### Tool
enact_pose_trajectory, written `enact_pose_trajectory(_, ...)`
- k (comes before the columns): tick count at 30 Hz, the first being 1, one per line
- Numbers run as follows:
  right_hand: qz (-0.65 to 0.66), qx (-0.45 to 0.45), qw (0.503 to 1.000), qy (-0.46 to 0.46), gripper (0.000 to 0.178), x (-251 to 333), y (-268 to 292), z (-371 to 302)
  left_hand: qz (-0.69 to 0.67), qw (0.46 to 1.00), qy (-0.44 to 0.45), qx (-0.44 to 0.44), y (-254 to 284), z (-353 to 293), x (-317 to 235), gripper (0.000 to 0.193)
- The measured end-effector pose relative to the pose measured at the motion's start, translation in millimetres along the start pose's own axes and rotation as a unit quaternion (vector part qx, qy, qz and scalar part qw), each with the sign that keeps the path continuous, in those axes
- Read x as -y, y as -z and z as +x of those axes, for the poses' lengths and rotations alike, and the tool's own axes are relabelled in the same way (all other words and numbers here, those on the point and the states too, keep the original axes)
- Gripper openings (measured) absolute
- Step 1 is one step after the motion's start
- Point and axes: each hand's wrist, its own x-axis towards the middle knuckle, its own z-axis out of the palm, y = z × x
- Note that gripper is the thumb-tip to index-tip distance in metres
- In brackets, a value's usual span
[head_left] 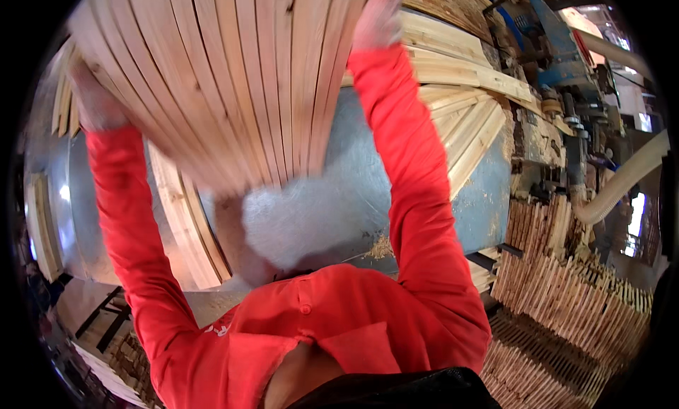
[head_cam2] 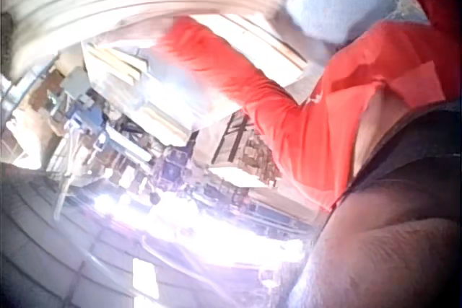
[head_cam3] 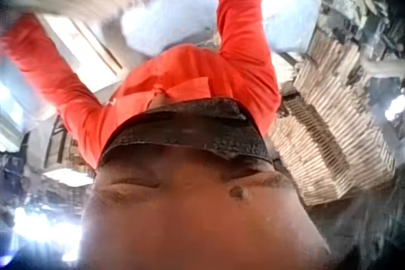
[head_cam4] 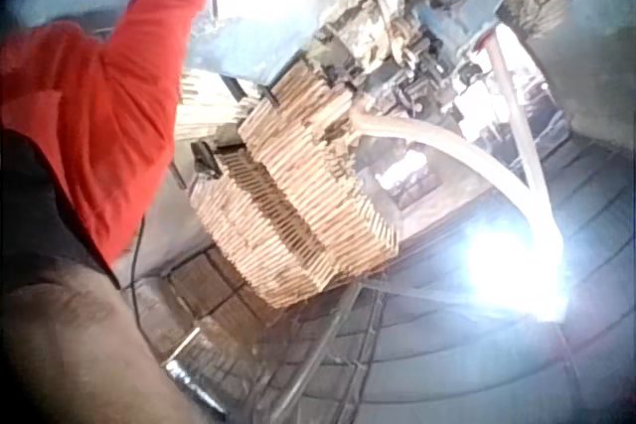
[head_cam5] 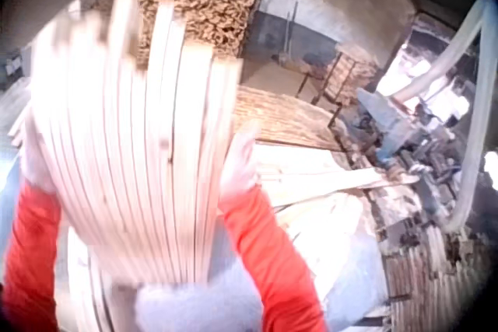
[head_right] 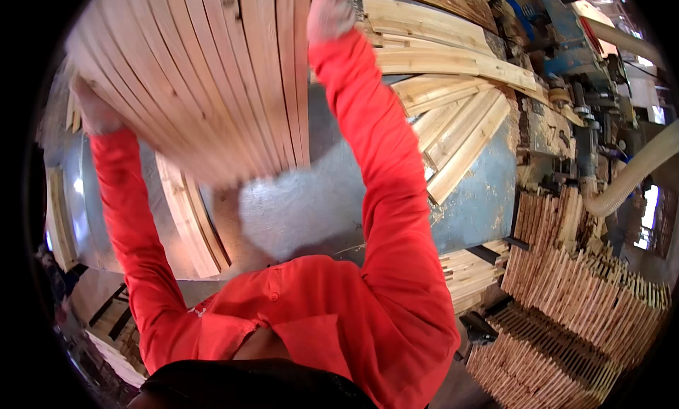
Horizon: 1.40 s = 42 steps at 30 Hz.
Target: The person repeatedly picks up thin wooden planks from a pile on a metal table and stacks them into a neat pile. The person handles the planks one at a time, aligning them carefully before placing them on the growing stack.
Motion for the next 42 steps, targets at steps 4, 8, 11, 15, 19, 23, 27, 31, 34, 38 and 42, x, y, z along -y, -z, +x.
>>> enact_pose_trajectory(4, 0.003, 0.006, 0.993, 0.116, 0.078, 32, 17, 36, 0.106, 0.991, -0.052, 0.055, -34, 8, -29, 0.074)
enact_pose_trajectory(8, -0.009, 0.094, 0.989, 0.111, 0.079, -18, -27, -21, 0.253, 0.965, -0.031, 0.058, 3, -26, 71, 0.080)
enact_pose_trajectory(11, 0.054, 0.195, 0.979, -0.016, 0.080, -87, -72, -91, 0.178, 0.974, 0.053, -0.128, 54, -67, 164, 0.082)
enact_pose_trajectory(15, 0.292, 0.247, 0.847, -0.368, 0.098, -139, -90, -168, 0.167, 0.951, 0.157, -0.207, 92, -154, 228, 0.085)
enact_pose_trajectory(19, 0.428, 0.215, 0.778, -0.407, 0.103, -121, -58, -226, 0.267, 0.924, 0.188, -0.198, 65, -228, 219, 0.077)
enact_pose_trajectory(23, 0.351, 0.212, 0.809, -0.422, 0.086, -86, -17, -277, 0.398, 0.864, 0.287, -0.109, 43, -274, 155, 0.068)
enact_pose_trajectory(27, 0.139, 0.210, 0.836, -0.487, 0.087, -75, -1, -301, 0.826, 0.435, 0.222, -0.282, 67, -277, 120, 0.109)
enact_pose_trajectory(31, 0.070, 0.262, 0.851, -0.450, 0.086, -81, 0, -298, 0.755, 0.452, 0.432, -0.198, 84, -276, 136, 0.124)
enact_pose_trajectory(34, 0.156, 0.259, 0.877, -0.374, 0.085, -78, -7, -296, 0.767, 0.478, 0.377, -0.203, 90, -281, 137, 0.111)
enact_pose_trajectory(38, 0.351, 0.236, 0.827, -0.370, 0.086, -52, -41, -303, 0.661, 0.593, 0.411, -0.206, 123, -280, 109, 0.070)
enact_pose_trajectory(42, 0.341, 0.229, 0.826, -0.386, 0.096, -5, -109, -313, 0.506, 0.782, 0.269, -0.243, 182, -297, 86, 0.030)
